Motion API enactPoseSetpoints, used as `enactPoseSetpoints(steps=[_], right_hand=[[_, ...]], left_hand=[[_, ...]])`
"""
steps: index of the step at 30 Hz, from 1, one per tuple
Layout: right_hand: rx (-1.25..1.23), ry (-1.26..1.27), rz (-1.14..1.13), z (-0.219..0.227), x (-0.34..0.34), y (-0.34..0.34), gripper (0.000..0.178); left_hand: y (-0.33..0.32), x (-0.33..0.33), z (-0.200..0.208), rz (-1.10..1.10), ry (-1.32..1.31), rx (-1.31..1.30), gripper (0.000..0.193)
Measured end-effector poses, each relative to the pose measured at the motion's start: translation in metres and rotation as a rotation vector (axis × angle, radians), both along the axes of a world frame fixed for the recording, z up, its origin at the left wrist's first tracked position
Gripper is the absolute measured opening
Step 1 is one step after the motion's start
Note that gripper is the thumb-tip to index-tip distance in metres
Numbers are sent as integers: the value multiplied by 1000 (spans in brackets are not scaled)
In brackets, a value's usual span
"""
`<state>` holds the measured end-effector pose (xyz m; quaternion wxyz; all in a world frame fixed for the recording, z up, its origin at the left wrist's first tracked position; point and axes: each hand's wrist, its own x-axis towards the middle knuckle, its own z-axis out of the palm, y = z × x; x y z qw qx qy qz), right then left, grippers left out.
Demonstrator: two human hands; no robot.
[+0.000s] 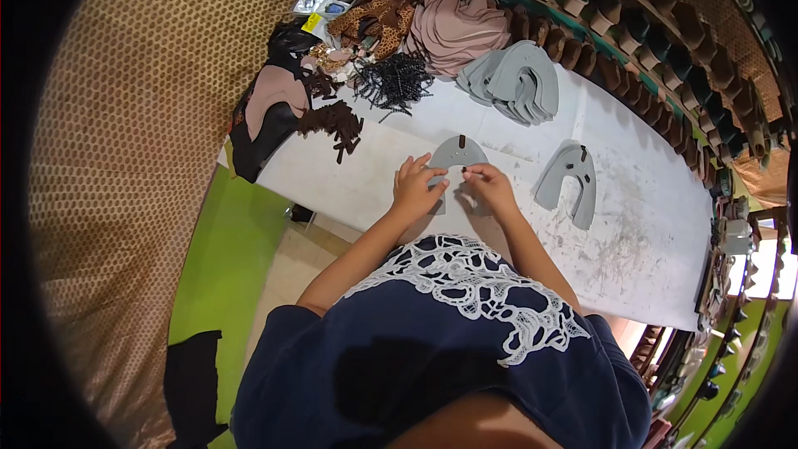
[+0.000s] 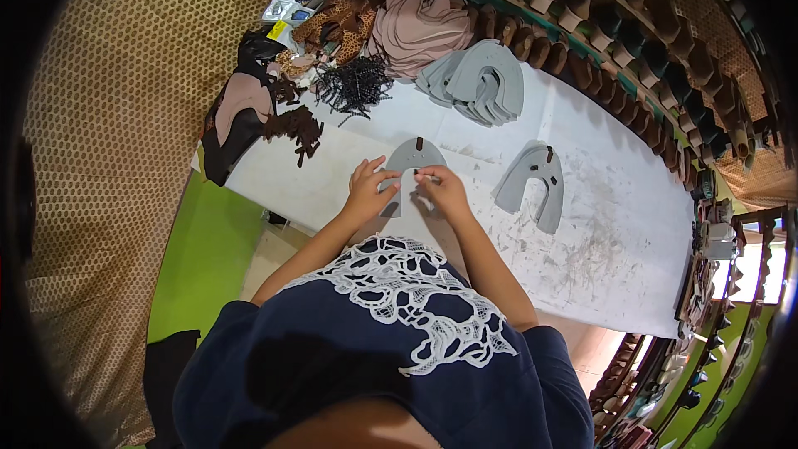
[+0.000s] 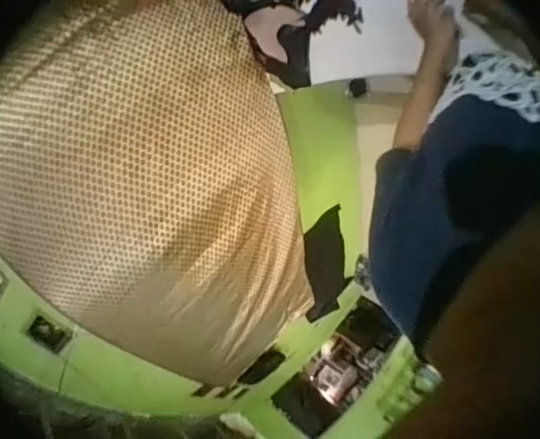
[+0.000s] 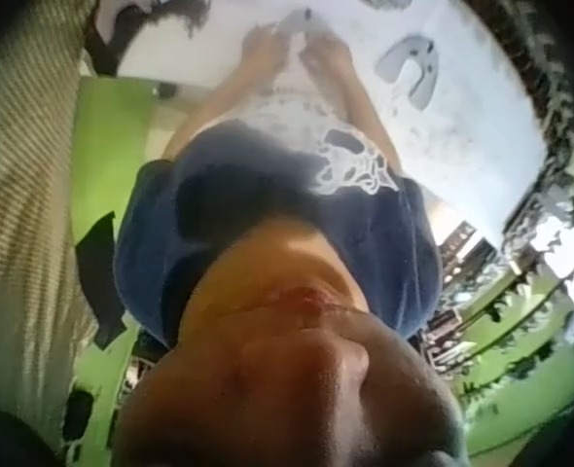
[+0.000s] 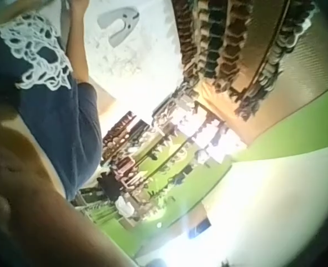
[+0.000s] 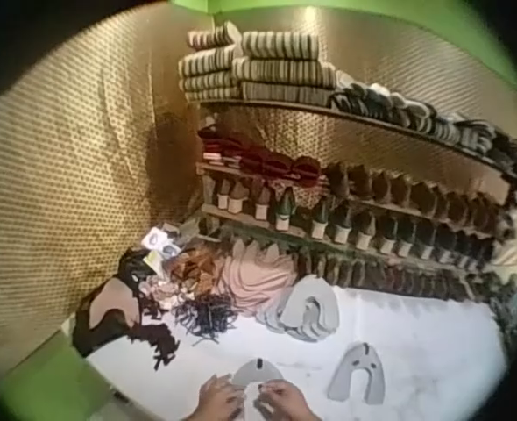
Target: Manual assembly and alignment of shoe upper components on a workbench.
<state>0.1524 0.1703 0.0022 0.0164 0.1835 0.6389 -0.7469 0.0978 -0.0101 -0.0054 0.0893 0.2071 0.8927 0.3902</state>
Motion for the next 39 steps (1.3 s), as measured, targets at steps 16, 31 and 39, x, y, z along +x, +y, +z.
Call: enactPoseSetpoints(steps=[16, 31, 39], right_hand=[[1284, 122, 40, -14, -34, 27, 13], [1228, 310, 38, -24, -25, 36, 12], [1274, 418, 61, -28, -23, 40, 12]], left_hand=[[48, -41, -12, 65, 214, -373, 57], [50, -73, -6, -50, 106, -376, 41], [51, -74, -17, -108, 48, -313, 35]])
